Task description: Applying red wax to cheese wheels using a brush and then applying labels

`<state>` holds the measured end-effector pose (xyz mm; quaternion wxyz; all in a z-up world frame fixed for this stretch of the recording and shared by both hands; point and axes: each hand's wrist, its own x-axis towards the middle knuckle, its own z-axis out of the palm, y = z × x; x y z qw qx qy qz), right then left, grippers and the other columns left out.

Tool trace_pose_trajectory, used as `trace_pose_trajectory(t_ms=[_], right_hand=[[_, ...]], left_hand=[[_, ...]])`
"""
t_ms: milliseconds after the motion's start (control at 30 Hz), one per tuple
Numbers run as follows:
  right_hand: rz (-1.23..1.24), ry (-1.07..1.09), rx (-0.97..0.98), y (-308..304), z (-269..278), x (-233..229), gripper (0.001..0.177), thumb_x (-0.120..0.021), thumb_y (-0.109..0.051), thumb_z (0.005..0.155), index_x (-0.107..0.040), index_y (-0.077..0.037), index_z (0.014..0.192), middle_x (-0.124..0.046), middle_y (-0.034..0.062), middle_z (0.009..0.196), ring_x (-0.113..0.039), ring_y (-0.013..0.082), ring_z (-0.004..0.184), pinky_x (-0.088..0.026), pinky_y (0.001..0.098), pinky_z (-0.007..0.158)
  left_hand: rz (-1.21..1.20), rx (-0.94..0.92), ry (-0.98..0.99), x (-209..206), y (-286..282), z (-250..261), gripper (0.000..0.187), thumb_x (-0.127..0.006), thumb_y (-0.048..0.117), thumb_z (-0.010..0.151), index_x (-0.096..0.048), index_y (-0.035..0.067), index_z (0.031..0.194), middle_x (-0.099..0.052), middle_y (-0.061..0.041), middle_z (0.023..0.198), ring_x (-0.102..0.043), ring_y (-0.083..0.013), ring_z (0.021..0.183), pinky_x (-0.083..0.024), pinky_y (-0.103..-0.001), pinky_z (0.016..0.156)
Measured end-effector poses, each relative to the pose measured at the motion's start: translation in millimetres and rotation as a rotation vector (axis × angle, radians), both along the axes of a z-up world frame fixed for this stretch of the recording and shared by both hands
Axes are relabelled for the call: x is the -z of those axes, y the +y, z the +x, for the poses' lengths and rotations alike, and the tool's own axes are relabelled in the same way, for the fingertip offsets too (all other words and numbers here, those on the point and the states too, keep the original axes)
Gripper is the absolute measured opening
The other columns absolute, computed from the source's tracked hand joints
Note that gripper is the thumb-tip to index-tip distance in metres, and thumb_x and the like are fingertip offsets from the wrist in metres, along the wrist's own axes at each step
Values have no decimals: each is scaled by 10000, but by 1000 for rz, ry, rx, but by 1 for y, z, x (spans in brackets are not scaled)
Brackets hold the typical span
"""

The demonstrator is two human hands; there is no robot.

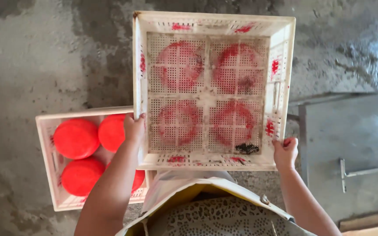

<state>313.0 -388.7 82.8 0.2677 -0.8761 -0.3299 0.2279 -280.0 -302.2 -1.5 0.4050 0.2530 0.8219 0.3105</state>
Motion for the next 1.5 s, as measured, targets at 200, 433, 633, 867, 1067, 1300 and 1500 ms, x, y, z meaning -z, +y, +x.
trace_pose_trajectory(t_ms=[200, 433, 633, 867, 1067, 1300, 1500], right_hand=[[9, -83, 39, -8, 20, 24, 380, -855, -260, 868, -495, -156, 934, -547, 48, 675, -568, 245, 602, -418, 354, 552], [69, -214, -58, -7, 37, 49, 368, -836, -272, 905, -493, -139, 925, -591, 137, 710, -638, 379, 704, -482, 438, 649], [12, -364, -203, -17, 20, 28, 374, -794, -250, 925, -480, -132, 1091, -668, 206, 882, -690, 463, 841, -540, 541, 751], [312, -407, -687, -14, -8, -48, 746, -820, -167, 784, -441, -9, 1408, -463, 217, 1420, -448, 418, 1389, -384, 533, 1139], [356, 13, -1272, 52, -71, -49, 432, -780, -183, 869, -606, 5, 1217, -607, 192, 1075, -637, 424, 1013, -524, 476, 920], [170, 441, -1784, 71, -266, -52, 301, -776, -201, 859, -752, -67, 1128, -764, 150, 1020, -741, 333, 986, -561, 406, 894], [-611, 816, -1583, -3, -417, 47, 484, -830, -180, 865, -670, -19, 1292, -670, 160, 1283, -674, 357, 1190, -552, 479, 980]], left_hand=[[9, 49, 64, -2, 24, 42, 319, -799, 269, 853, -679, -1, 976, -634, -197, 633, -695, -342, 578, -520, -447, 514], [-20, 52, 109, -3, 43, 65, 333, -804, 304, 845, -697, 37, 1012, -700, -182, 754, -719, -335, 709, -553, -421, 635], [-140, 91, 151, 29, 39, 62, 427, -782, 431, 854, -692, 109, 1120, -740, -140, 912, -731, -314, 885, -583, -441, 779], [102, 53, 433, -15, 18, 81, 821, -857, 599, 708, -567, 134, 1319, -557, -164, 1260, -592, -419, 1183, -489, -526, 1015], [257, 120, 845, -22, -117, 66, 603, -663, 558, 875, -562, 134, 1292, -576, -103, 1171, -585, -331, 1079, -462, -457, 898], [-182, -388, 395, 108, -329, 0, 637, -707, 676, 838, -589, 149, 1177, -584, -105, 1086, -650, -327, 983, -543, -476, 859], [-494, -572, 93, 173, -415, -39, 745, -685, 770, 814, -535, 265, 1342, -536, -63, 1296, -632, -301, 1188, -524, -481, 1025]])
